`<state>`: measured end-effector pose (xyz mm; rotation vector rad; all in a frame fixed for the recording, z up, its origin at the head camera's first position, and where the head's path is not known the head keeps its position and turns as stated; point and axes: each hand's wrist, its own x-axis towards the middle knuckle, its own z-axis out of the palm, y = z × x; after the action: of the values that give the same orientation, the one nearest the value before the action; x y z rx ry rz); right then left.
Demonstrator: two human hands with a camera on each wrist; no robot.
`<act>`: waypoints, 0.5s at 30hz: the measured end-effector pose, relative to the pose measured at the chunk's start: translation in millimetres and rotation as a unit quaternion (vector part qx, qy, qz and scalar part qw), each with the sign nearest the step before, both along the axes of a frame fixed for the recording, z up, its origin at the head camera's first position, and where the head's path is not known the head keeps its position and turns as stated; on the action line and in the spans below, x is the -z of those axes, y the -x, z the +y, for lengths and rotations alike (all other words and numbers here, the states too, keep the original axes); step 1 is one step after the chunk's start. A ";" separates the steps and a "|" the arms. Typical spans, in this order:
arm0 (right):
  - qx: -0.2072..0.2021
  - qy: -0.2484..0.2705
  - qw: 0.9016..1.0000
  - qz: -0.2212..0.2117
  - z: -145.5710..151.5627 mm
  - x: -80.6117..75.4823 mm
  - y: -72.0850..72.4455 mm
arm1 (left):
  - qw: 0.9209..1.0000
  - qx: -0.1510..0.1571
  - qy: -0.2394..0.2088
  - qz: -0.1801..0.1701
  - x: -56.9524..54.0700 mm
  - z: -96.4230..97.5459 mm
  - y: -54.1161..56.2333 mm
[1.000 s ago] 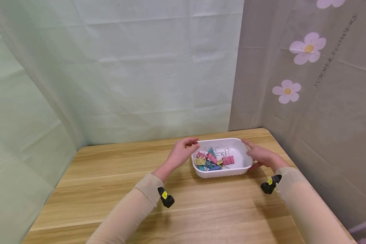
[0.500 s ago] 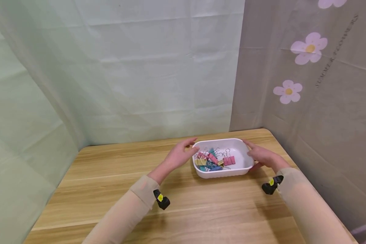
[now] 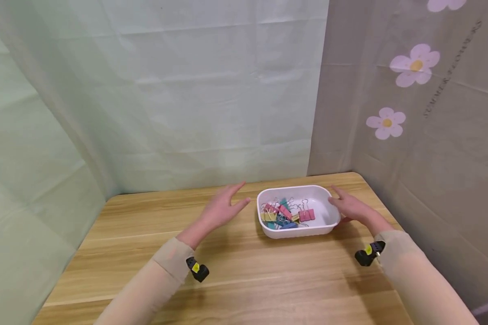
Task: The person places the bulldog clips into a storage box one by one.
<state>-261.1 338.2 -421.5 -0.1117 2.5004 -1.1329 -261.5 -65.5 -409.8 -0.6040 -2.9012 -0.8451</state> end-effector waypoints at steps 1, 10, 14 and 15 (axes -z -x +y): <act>-0.002 -0.009 1.000 0.011 -0.5 -1.7 -0.2 | 1.000 -0.005 0.002 0.004 -0.5 -2.9 0.3; -0.010 -0.078 0.990 0.114 -4.8 -6.8 -2.8 | 0.999 -0.029 0.021 0.020 -2.5 -29.4 -1.1; -0.001 -0.095 0.985 0.147 -7.1 -7.7 -3.2 | 0.999 -0.037 0.027 0.021 -2.8 -47.7 -3.6; 0.001 -0.104 0.982 0.155 -7.9 -7.7 -3.3 | 0.999 -0.039 0.030 0.020 -2.7 -52.5 -4.5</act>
<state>-257.8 330.3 -413.8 -0.2435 2.8774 -0.9057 -257.0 -118.0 -407.1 -0.5016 -2.9012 -0.7302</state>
